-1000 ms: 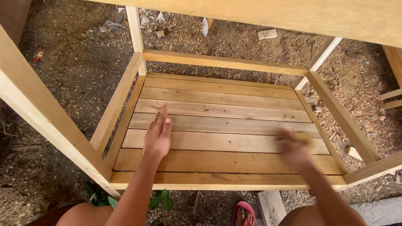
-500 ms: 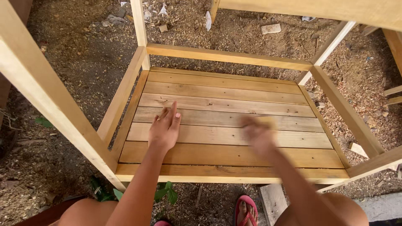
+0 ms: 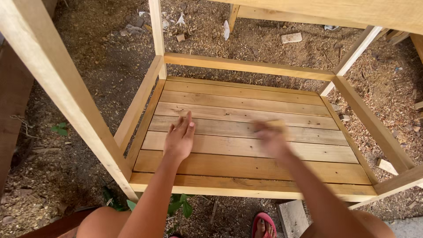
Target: The person sands the slatted surface and frame of a wooden shelf unit using a sanding block. They work across the slats and along the side and front edges, moving methodically from one section to the next.
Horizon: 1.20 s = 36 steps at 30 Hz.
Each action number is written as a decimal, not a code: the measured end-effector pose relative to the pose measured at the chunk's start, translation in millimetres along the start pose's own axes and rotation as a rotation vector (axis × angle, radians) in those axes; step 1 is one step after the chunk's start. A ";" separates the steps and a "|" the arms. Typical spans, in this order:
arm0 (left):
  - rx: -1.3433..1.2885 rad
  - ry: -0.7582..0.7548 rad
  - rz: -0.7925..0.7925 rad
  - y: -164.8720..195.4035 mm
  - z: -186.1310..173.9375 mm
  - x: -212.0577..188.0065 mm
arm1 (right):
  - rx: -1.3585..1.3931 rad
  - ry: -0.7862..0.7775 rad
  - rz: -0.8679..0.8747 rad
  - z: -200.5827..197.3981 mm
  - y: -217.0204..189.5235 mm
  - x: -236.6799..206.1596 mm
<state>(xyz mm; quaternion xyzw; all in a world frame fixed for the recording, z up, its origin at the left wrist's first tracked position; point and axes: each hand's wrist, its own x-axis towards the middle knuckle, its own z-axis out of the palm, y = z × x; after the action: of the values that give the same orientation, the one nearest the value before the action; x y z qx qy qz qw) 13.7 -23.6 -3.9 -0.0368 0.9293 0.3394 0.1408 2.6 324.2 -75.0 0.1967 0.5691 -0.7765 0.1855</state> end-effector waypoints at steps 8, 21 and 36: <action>0.076 -0.007 -0.025 4.1 2.0 0.0 | -0.067 -0.169 -0.129 107.6 23.8 96.8; 0.039 0.030 -0.017 1.1 -2.6 0.7 | 0.302 0.083 0.039 70.6 -4.0 132.2; -0.157 0.235 -0.035 -17.5 -46.3 -58.1 | 0.323 0.094 0.039 23.5 -19.9 64.4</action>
<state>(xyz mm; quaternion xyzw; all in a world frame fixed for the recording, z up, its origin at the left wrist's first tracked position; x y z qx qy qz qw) 61.3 -68.2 35.8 -0.1035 0.9092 0.4018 0.0335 -64.8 303.2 -85.6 0.2710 0.4410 -0.8442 0.1395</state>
